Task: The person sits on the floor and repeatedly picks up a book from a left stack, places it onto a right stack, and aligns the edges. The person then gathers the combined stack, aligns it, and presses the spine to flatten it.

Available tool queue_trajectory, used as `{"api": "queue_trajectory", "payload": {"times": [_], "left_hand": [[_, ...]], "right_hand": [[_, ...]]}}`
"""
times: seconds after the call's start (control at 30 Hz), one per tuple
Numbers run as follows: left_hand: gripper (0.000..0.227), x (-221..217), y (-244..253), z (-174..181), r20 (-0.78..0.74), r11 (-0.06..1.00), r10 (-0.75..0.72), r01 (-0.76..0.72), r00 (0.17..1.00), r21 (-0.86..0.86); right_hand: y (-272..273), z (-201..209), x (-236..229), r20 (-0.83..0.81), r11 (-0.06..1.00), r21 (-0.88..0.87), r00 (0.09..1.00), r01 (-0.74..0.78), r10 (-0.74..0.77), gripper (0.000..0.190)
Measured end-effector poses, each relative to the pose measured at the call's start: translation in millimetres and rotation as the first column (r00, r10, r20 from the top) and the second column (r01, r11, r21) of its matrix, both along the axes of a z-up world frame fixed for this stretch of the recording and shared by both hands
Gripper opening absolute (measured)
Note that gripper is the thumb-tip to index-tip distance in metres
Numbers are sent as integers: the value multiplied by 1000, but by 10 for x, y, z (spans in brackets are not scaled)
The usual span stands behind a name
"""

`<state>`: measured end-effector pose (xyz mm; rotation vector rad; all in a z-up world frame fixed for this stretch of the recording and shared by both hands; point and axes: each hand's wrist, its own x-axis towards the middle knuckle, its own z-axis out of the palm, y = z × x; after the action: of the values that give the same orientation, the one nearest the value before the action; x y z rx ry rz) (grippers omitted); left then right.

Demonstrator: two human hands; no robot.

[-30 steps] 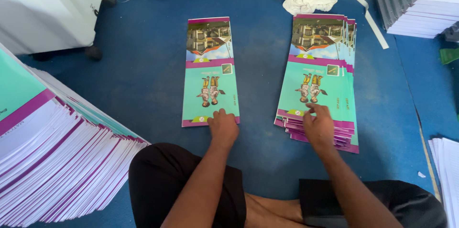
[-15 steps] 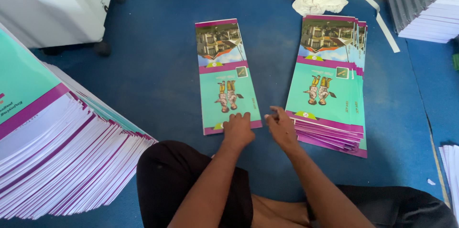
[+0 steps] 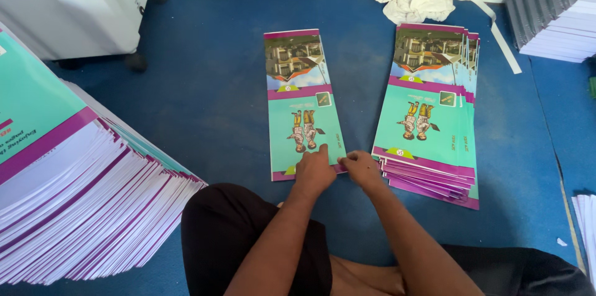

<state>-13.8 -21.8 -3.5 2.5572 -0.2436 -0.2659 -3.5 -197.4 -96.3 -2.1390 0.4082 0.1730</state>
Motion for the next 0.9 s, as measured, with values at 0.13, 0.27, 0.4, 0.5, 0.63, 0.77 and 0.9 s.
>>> {"api": "queue_trajectory", "payload": {"times": [0.13,0.27,0.4,0.5,0.63,0.77,0.9], "left_hand": [[45,20,9,-35,-26,997,51,-52,998,-56],[45,50,-2,-75,-18,996,57,-58,998,-67],[49,62,-13,-54,134,981,153,-135,979,-137],[52,118,14,17,104,967,212,-193,972,-165],[49,140,62,86,154,923,362,-330,919,-199],[51,184,89,88,165,887,442,-402,882,-228],[54,201,95,63,131,874,462,-425,877,-237]], "right_hand": [[26,200,-88,-129,958,282,992,51,-15,44],[147,416,-149,-256,860,488,966,150,-24,39],[172,599,-238,-220,772,615,975,161,-27,43],[161,693,-231,-170,743,641,979,194,-109,51],[50,817,-213,-135,790,574,976,215,-168,51],[-98,923,-218,-50,824,537,982,182,-184,51],[-268,1001,-158,8,799,578,977,168,-211,51]]}}
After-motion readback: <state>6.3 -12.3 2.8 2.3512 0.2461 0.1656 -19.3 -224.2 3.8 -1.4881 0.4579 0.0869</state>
